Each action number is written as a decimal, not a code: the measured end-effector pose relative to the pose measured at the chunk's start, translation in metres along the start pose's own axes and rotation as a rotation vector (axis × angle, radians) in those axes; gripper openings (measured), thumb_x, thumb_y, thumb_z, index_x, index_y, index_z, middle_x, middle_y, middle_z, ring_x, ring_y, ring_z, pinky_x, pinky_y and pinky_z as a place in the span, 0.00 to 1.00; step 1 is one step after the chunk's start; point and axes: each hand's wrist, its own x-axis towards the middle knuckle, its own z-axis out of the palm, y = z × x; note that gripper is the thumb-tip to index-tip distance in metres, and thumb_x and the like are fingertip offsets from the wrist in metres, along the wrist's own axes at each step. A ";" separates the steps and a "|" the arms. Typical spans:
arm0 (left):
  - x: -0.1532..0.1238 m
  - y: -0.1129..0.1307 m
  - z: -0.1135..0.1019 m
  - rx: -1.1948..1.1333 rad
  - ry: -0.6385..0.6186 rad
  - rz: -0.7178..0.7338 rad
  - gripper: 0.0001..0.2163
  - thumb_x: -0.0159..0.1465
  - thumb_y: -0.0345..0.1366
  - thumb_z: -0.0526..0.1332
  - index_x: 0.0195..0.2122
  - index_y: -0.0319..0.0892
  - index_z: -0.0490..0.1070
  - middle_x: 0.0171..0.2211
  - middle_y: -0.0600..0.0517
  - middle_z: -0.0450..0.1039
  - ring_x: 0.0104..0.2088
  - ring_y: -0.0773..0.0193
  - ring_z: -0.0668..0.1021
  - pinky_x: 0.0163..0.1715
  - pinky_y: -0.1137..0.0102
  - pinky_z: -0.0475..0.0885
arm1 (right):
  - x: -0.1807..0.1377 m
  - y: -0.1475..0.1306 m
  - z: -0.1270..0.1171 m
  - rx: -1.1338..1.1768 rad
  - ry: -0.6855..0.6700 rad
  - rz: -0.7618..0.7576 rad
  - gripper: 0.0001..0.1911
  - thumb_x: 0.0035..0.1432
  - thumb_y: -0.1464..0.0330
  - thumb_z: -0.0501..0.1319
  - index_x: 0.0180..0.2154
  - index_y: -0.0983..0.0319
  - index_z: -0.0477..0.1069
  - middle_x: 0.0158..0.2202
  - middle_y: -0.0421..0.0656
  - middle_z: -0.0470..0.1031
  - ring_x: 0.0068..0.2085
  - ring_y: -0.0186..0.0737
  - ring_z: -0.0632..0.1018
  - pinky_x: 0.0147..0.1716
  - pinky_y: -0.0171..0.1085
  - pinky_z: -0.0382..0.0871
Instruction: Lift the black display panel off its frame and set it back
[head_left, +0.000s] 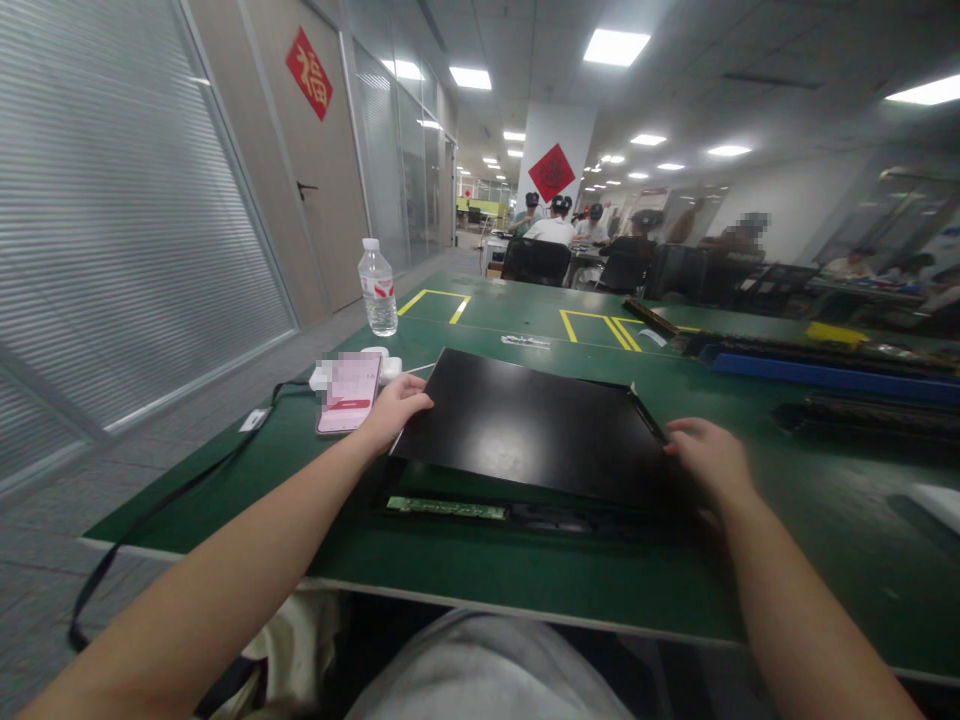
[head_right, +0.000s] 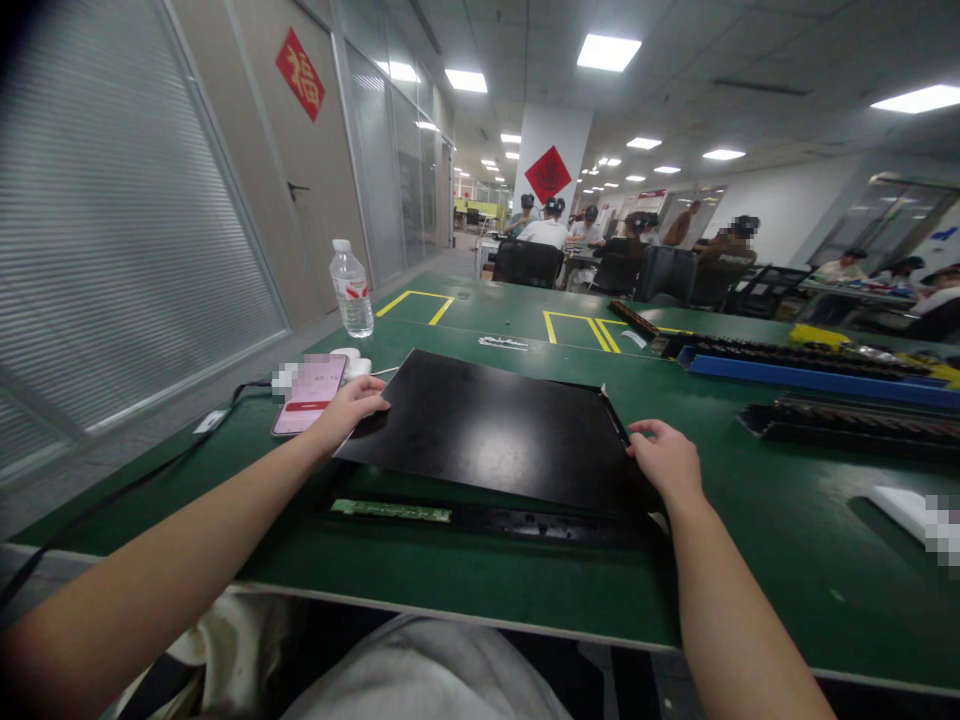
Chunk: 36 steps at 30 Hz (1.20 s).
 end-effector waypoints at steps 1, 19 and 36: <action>0.000 0.000 0.000 0.009 0.001 0.006 0.17 0.40 0.35 0.67 0.32 0.42 0.66 0.24 0.57 0.75 0.25 0.63 0.75 0.27 0.70 0.66 | 0.000 0.000 0.000 -0.004 0.001 0.000 0.19 0.49 0.67 0.56 0.42 0.59 0.77 0.28 0.43 0.80 0.32 0.44 0.77 0.31 0.39 0.64; -0.001 0.000 0.001 -0.103 -0.020 -0.104 0.22 0.41 0.32 0.66 0.39 0.42 0.66 0.23 0.55 0.75 0.23 0.61 0.76 0.25 0.68 0.70 | -0.001 0.000 -0.001 0.005 -0.022 -0.015 0.16 0.50 0.66 0.57 0.40 0.59 0.78 0.29 0.42 0.80 0.31 0.42 0.78 0.32 0.38 0.66; 0.000 0.000 0.002 -0.148 -0.082 -0.130 0.23 0.42 0.28 0.65 0.43 0.40 0.70 0.24 0.54 0.77 0.24 0.60 0.79 0.26 0.68 0.73 | -0.005 -0.002 -0.002 0.073 -0.043 0.025 0.16 0.51 0.66 0.57 0.40 0.62 0.77 0.28 0.43 0.80 0.23 0.38 0.76 0.28 0.37 0.67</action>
